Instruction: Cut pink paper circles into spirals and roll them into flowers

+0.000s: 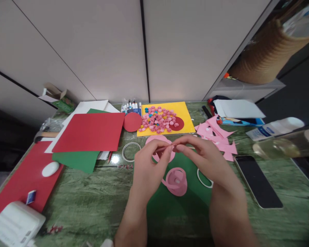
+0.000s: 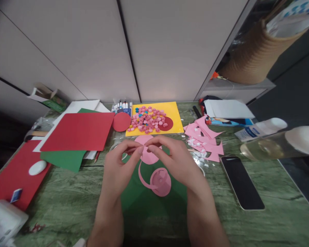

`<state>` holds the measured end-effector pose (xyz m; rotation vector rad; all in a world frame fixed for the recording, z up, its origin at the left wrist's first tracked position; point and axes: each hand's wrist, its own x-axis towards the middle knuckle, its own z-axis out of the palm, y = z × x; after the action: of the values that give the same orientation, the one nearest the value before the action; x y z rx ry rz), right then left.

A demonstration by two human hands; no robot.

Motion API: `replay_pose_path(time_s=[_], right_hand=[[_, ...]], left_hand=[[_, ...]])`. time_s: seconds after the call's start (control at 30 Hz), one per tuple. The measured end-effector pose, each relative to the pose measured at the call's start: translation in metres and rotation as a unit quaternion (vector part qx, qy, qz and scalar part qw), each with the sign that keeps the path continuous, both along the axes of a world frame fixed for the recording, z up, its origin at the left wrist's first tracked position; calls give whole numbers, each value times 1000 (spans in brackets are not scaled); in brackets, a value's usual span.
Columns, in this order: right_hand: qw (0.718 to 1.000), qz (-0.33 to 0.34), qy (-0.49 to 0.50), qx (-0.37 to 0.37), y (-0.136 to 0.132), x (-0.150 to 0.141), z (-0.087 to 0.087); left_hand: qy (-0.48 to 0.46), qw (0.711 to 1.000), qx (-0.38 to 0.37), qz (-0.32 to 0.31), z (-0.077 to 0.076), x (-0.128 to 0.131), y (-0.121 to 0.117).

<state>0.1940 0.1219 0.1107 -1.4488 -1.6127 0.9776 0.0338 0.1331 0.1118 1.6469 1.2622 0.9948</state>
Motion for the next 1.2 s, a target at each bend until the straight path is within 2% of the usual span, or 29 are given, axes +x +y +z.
replay_pose_path(time_s=[1.2], right_hand=[[1000, 0, -17, 24, -2, -1, 1]], left_hand=[[-4, 999, 35, -1, -1, -1, -2]])
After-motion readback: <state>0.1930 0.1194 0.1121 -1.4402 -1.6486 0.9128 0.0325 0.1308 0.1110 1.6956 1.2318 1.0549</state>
